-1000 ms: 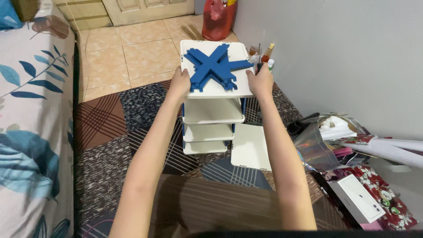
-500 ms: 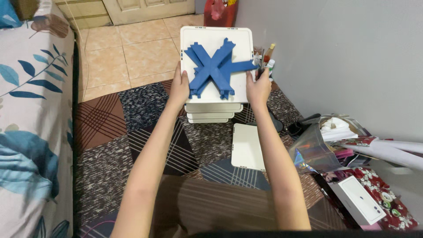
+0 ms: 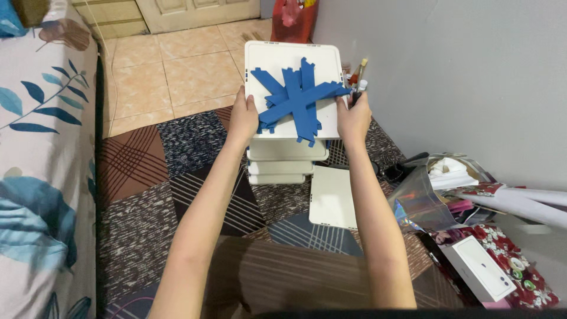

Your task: The person wipes blue plastic connectors and white shelves with a cloth, then uses a screwdriver to attach the connectors to the shelves, assembling a small plastic shelving unit.

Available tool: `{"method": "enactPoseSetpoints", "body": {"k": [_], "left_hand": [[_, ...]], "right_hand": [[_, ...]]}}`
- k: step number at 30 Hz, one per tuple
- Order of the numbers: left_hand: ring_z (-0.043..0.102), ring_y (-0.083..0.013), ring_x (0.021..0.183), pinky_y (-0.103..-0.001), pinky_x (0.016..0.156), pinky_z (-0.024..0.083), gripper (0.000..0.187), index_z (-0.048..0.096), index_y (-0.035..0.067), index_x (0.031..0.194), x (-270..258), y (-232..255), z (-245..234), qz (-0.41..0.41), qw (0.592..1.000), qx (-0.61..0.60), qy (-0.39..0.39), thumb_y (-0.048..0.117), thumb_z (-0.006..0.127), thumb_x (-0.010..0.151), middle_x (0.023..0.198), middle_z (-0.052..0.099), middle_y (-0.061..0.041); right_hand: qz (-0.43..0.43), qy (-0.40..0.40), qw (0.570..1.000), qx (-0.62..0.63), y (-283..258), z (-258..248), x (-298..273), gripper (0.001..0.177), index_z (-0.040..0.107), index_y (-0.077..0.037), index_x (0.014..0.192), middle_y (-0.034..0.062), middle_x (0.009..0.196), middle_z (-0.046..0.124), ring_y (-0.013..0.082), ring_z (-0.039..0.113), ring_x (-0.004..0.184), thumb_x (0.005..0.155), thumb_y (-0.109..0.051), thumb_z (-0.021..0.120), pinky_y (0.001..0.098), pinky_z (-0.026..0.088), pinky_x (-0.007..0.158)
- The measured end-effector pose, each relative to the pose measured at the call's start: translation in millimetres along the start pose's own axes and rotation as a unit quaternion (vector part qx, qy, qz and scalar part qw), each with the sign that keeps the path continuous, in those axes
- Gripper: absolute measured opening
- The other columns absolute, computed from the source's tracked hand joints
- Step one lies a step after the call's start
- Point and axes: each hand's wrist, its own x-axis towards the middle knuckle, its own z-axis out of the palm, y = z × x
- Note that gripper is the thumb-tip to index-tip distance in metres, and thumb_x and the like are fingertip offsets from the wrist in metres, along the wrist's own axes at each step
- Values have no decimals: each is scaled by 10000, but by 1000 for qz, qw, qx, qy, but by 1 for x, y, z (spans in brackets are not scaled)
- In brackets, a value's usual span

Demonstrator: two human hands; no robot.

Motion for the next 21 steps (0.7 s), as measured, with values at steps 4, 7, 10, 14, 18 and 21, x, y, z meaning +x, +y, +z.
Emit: {"method": "enactPoseSetpoints", "body": {"k": [4,7,10,14,18,21], "left_hand": [[490,-390,1403,-381,1149,387,517,342,-96,1508,-1,5,-7,-9,999,54,0,200,405,1089,1477,495,-294],[457,-425,1389,-502,1139,339,518,397,-52,1504,-10,23,-14,33,981,181,62,208,465,1062,1456,502,-290],[391,-422,1411,-623,1136,260,451,496,22,1436,-24,56,-21,196,939,258,117,199,556,1026,1432,520,-222],[474,-303,1353,-544,1162,307,417,634,110,1280,-44,94,-32,328,909,252,-53,181,627,869,1321,590,-97],[490,-338,1239,-523,1056,327,677,560,2,1382,-54,100,-25,305,893,306,-127,128,684,728,1285,554,-158],[539,-346,1186,-463,1083,401,535,583,41,1357,-47,86,-21,332,901,256,-112,150,742,858,1213,570,-148]], "right_hand": [[-25,-28,999,-22,1,-1,-1,352,566,-12,1018,159,890,720,369,709,830,867,-241,787,461,536,773],[-36,-27,998,-36,2,8,-1,355,554,-4,1038,192,908,722,413,699,873,892,-244,772,480,534,788],[-30,-24,999,-9,4,17,0,297,552,-3,1007,192,910,726,408,716,884,905,-220,728,482,545,813],[-25,-20,999,-28,6,24,6,315,547,-3,1006,202,916,723,424,707,887,892,-231,732,493,541,809],[-13,-13,999,-38,9,30,5,306,551,-7,1001,212,923,718,438,700,896,897,-234,729,499,537,810],[3,-19,999,-38,12,33,6,311,550,-2,1004,217,925,716,441,700,904,909,-242,723,499,538,815]]}}
